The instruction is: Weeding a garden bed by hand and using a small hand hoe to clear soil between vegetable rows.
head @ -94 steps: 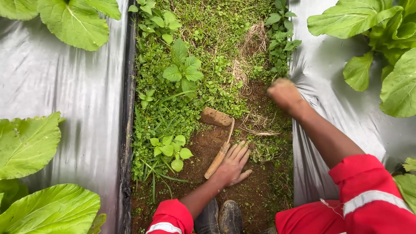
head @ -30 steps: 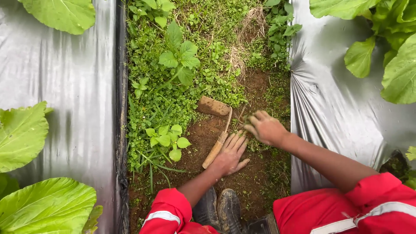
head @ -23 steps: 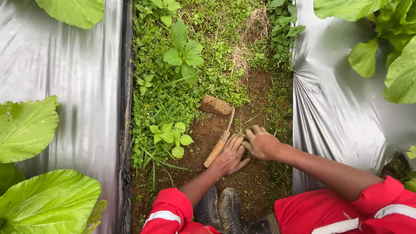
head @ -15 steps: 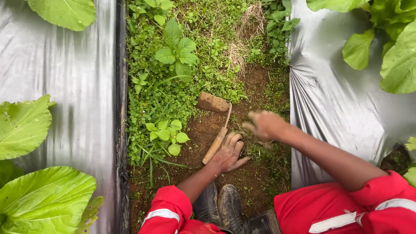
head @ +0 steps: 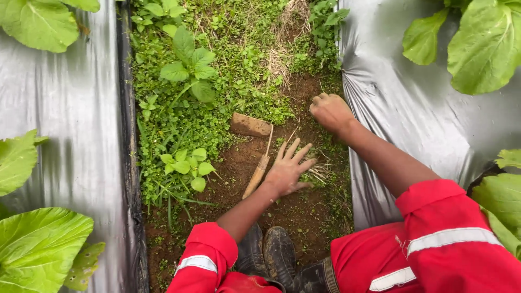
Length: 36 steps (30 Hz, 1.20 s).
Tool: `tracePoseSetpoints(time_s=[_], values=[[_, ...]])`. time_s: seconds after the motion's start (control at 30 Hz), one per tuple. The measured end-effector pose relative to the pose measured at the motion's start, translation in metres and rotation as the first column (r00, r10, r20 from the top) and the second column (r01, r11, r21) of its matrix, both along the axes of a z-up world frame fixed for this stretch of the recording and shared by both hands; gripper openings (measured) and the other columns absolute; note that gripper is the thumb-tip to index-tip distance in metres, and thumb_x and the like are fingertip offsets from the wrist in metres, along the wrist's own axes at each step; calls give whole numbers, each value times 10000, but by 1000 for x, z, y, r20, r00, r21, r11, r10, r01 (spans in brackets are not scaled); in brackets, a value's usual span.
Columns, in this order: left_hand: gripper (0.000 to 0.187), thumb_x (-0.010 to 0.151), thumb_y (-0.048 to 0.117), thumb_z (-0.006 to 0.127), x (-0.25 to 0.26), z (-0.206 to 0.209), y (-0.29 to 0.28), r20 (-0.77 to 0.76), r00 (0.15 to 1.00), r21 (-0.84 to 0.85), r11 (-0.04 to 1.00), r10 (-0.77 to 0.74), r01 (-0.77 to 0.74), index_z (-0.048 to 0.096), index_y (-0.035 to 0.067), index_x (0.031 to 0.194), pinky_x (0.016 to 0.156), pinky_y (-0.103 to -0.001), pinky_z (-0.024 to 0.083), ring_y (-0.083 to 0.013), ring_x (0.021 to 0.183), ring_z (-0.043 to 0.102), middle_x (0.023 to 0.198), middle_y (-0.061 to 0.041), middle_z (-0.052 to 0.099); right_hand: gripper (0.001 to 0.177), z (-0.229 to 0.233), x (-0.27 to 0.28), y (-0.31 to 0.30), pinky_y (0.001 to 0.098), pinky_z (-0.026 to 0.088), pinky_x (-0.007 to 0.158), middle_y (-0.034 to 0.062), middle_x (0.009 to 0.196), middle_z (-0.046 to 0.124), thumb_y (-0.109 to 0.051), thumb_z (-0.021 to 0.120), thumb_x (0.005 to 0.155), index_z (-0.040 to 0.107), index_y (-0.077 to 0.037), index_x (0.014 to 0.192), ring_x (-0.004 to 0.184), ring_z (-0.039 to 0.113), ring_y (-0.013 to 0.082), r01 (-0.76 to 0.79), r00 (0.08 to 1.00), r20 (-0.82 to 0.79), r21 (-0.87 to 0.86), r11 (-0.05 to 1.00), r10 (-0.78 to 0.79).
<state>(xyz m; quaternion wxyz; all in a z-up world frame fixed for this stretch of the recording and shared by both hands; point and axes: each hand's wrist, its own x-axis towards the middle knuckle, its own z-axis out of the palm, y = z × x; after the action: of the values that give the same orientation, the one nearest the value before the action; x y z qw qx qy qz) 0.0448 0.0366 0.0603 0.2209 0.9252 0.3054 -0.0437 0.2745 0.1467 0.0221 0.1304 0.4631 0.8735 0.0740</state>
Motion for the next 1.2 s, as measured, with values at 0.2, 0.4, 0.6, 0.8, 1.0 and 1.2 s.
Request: tracePoseSetpoints(time_s=[0.2, 0.4, 0.6, 0.8, 1.0, 1.2], values=[[540, 822, 366, 776, -2, -41, -29, 115, 988, 77, 991, 99, -108, 479, 253, 1258, 1219, -541, 245, -299, 1432, 378, 1457, -33, 442, 100, -7, 1, -12, 388, 616, 917, 63, 1043, 760, -217, 734, 932, 742, -148, 1004, 1021, 729, 220, 162, 985, 101, -320, 933, -137], [513, 822, 362, 756, -15, -57, -51, 107, 985, 84, 986, 137, -146, 496, 251, 1250, 1186, -504, 283, -264, 1356, 424, 1361, -46, 478, 52, 6, -19, -23, 352, 635, 830, 47, 949, 764, -132, 713, 937, 759, -143, 958, 933, 748, 190, 102, 990, 118, -262, 960, -73], [635, 655, 366, 798, -36, -99, -76, 330, 937, 231, 953, 111, -195, 559, 202, 1219, 1021, -470, 412, -295, 1203, 503, 1296, -96, 514, 92, -4, -3, -8, 333, 640, 768, 102, 898, 741, -114, 665, 980, 737, -111, 923, 858, 746, 208, 192, 978, -32, -262, 946, -207], [900, 772, 885, 439, -48, -11, -60, 156, 983, -116, 990, 98, -81, 522, 174, 1317, 1231, -562, 85, -351, 1488, 214, 1524, -131, 357, 80, 49, -30, -30, 296, 626, 783, 36, 865, 733, -217, 746, 929, 743, -150, 974, 820, 708, 151, 157, 987, 62, -539, 828, -147], [785, 842, 753, 495, -50, -29, -61, 19, 999, -94, 995, 48, -46, 386, 302, 1475, 1250, -505, 4, -311, 1538, 61, 1635, -82, 178, 72, 12, -38, -42, 286, 637, 763, 26, 812, 723, -99, 678, 966, 745, -110, 942, 784, 713, 140, 35, 983, 173, -470, 882, 53], [658, 819, 281, 798, -56, -71, -66, 110, 993, 39, 999, 34, -38, 487, 251, 1398, 1191, -500, 283, -344, 1495, 240, 1586, -118, 276, 264, 21, -24, -27, 338, 642, 918, 138, 1081, 740, -34, 619, 989, 694, -116, 1229, 1022, 739, 229, 119, 987, -37, -462, 879, -153]])
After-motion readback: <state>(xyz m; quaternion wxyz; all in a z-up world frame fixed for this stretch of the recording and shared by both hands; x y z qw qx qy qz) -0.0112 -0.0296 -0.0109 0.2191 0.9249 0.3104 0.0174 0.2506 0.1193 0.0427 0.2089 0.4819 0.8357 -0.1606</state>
